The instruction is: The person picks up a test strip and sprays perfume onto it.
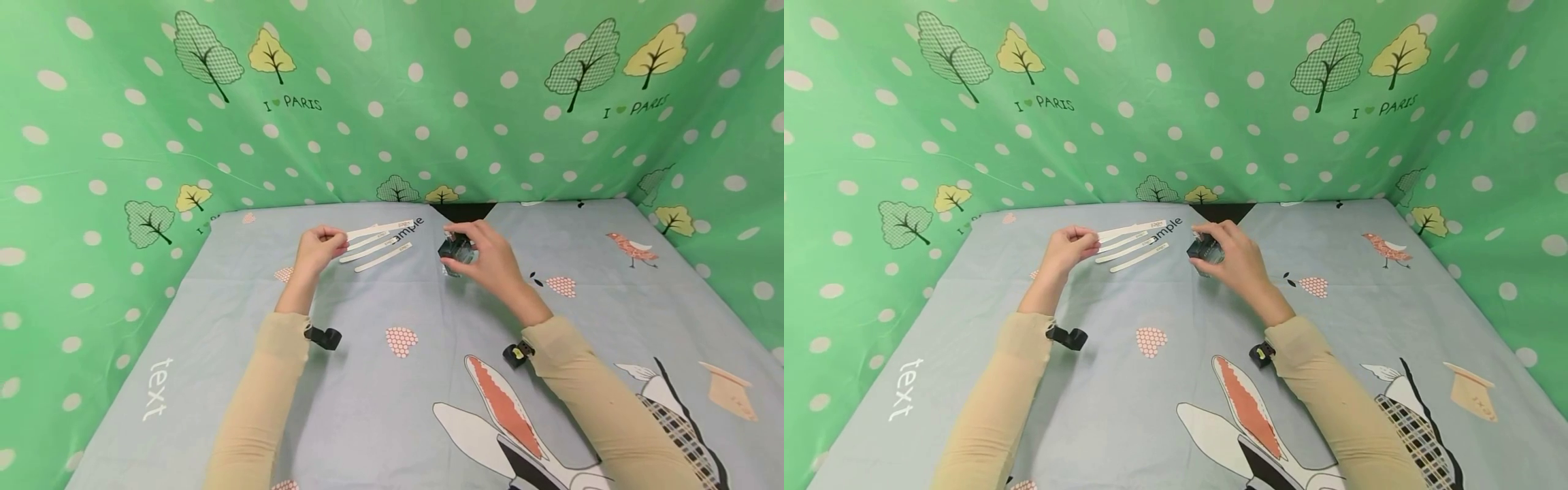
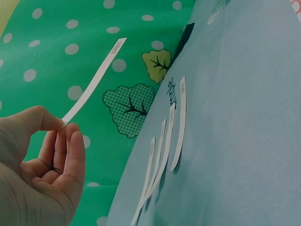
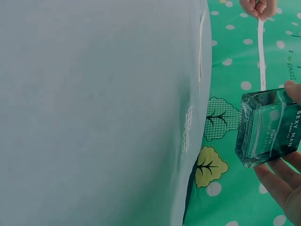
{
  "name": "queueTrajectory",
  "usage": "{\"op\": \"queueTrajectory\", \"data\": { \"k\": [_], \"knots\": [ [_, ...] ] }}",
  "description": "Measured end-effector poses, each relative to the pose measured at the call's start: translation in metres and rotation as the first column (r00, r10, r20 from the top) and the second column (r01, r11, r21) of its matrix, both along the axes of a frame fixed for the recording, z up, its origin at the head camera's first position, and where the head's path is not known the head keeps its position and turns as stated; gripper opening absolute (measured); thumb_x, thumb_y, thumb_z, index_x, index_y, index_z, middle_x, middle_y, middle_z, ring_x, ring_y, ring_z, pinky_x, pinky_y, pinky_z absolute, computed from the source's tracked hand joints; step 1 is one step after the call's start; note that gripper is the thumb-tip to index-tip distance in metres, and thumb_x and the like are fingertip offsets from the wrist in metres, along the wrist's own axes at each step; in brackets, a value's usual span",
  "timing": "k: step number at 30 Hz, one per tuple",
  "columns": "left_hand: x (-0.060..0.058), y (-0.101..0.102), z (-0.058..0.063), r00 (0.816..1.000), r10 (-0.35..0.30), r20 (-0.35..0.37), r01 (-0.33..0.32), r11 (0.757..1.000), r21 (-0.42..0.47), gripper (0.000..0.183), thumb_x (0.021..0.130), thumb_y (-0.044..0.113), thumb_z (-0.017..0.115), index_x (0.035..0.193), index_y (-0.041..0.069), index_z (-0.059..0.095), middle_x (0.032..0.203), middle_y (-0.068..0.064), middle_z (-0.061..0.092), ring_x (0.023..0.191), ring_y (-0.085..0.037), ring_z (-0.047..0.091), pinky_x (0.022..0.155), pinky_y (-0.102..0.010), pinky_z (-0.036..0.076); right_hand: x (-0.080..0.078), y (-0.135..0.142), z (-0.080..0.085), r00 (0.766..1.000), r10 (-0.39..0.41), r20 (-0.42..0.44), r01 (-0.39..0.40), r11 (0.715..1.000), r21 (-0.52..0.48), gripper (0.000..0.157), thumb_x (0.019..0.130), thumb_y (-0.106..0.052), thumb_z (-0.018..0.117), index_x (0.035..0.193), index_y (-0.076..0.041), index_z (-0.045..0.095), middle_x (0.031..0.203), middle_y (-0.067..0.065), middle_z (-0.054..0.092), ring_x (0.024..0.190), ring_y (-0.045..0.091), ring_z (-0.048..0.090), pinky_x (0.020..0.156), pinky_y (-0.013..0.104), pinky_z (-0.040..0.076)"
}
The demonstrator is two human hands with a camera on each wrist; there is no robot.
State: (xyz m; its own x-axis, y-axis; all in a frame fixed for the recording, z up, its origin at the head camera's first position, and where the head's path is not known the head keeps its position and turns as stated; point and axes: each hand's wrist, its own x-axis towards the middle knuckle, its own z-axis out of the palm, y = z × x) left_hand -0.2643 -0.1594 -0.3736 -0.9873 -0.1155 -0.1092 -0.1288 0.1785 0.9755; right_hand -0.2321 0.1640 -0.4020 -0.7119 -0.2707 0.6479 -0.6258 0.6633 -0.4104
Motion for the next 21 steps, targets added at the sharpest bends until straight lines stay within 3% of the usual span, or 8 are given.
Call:
{"op": "queueTrajectory", "data": {
  "k": [6, 21],
  "knots": [
    [0.0017, 0.0011, 0.0016, 1.000, 0.005, 0.013, -0.005, 1.000, -0.005, 0.016, 0.094, 0.006, 0.059, 0.105, -0.004, 0.061, 0.081, 0.004, 0.060, 0.073, -0.001, 0.063, 0.074, -0.013, 0.058, 0.0003, -0.0008, -0.0003, 0.999, -0.027, -0.030, 0.027, 0.999, 0.022, 0.055, 0.073, -0.024, 0.090, 0.121, -0.016, 0.067, 0.106, 0.011, 0.065, 0.091, 0.027, 0.063, 0.068, 0.042, 0.055],
    [-0.0005, -0.0040, -0.0004, 1.000, 0.014, -0.003, -0.015, 1.000, -0.020, 0.013, 0.092, 0.007, 0.058, 0.103, -0.001, 0.062, 0.080, 0.004, 0.061, 0.072, -0.002, 0.064, 0.073, -0.013, 0.058, 0.0023, 0.0017, 0.0026, 0.998, -0.060, 0.027, 0.060, 0.998, 0.013, 0.057, 0.079, -0.024, 0.086, 0.129, -0.021, 0.060, 0.113, 0.014, 0.062, 0.084, 0.029, 0.059, 0.063, 0.042, 0.050]
  ]
}}
